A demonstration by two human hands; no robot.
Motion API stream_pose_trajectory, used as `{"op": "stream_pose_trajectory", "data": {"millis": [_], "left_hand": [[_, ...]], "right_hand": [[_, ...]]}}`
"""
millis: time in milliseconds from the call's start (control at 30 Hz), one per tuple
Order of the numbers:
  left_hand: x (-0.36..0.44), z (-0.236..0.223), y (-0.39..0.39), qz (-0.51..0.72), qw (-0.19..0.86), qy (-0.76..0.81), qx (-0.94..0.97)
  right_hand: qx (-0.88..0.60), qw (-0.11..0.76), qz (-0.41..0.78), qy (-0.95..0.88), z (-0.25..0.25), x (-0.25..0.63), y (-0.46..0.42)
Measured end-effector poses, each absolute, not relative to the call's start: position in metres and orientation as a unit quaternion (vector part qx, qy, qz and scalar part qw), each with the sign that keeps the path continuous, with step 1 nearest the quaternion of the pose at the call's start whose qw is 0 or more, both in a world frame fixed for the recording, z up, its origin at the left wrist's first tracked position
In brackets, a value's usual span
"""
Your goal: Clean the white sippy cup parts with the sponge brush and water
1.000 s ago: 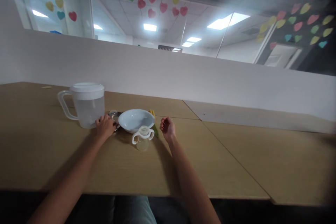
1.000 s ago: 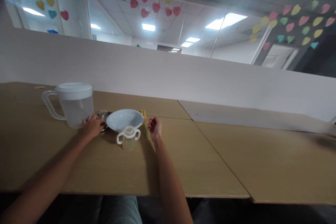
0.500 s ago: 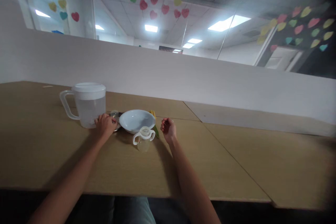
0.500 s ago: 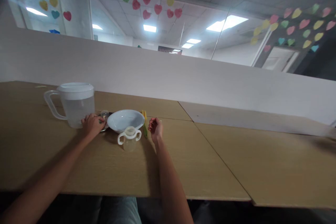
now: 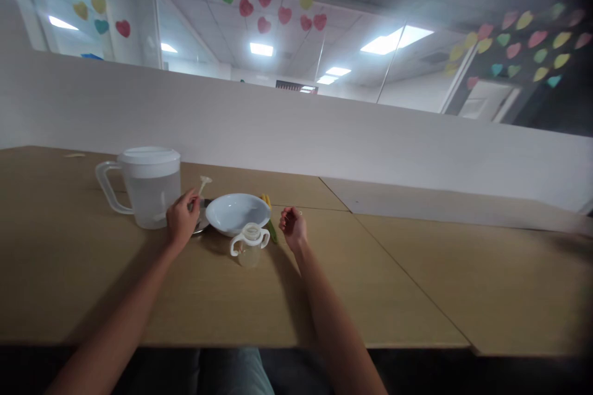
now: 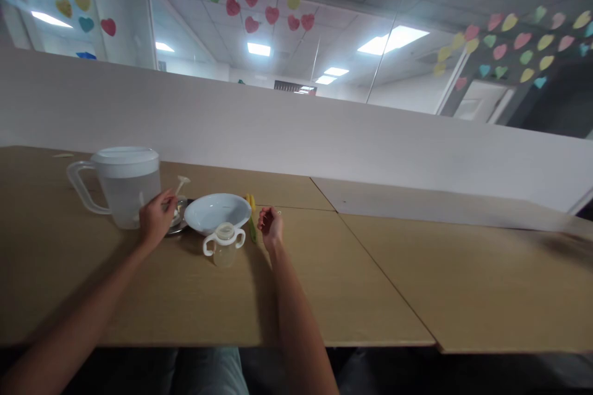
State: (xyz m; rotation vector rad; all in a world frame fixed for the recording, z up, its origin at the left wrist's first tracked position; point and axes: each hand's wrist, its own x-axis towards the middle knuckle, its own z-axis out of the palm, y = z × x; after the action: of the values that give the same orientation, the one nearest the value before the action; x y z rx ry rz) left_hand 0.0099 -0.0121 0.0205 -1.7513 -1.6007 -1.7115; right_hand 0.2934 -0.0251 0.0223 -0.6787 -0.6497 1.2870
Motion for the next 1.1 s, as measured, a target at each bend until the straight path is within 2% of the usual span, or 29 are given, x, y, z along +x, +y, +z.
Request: {"op": "stream_pose_trajectory", "data": {"millis": [200,300,500,567,633,700,800,933,1100], "left_hand": [[0.032,0.018,-0.016,-0.638,0.062,-0.443,-0.627],[0.041,0.013,-0.016,-0.628,0.028,-0.432,-0.646],[0.048,0.007,-0.019,-0.582,0.049,-0.453,-0.674],[0.050,0.006,-0.019,-0.571,0.049,-0.462,-0.677],[0.051,0.005,-0.019,-0.560,0.046,-0.470,-0.681],[0.051,0.004,-0.019,-0.551,0.039,-0.472,-0.687],[0.052,0.002,-0.019,-0.545,0.022,-0.464,-0.698],[0.052,0.001,-0.021,-0.547,0.008,-0.453,-0.704],[0.051,0.001,-0.021,-0.540,0.005,-0.448,-0.712]], "right_hand": [[-0.315,0.693,0.574,-0.302,0.022,0.292,-0.026],[-0.327,0.693,0.563,-0.310,0.022,0.290,-0.027],[-0.352,0.737,0.480,-0.322,0.031,0.284,-0.032],[-0.361,0.776,0.395,-0.335,0.036,0.280,-0.041],[-0.374,0.807,0.203,-0.409,0.039,0.274,-0.053],[-0.347,0.759,-0.052,-0.549,0.039,0.266,-0.069],[-0.182,0.635,-0.277,-0.698,0.037,0.249,-0.090],[-0.082,0.552,-0.366,-0.745,0.033,0.228,-0.104],[-0.101,0.539,-0.342,-0.763,0.028,0.224,-0.102]]}}
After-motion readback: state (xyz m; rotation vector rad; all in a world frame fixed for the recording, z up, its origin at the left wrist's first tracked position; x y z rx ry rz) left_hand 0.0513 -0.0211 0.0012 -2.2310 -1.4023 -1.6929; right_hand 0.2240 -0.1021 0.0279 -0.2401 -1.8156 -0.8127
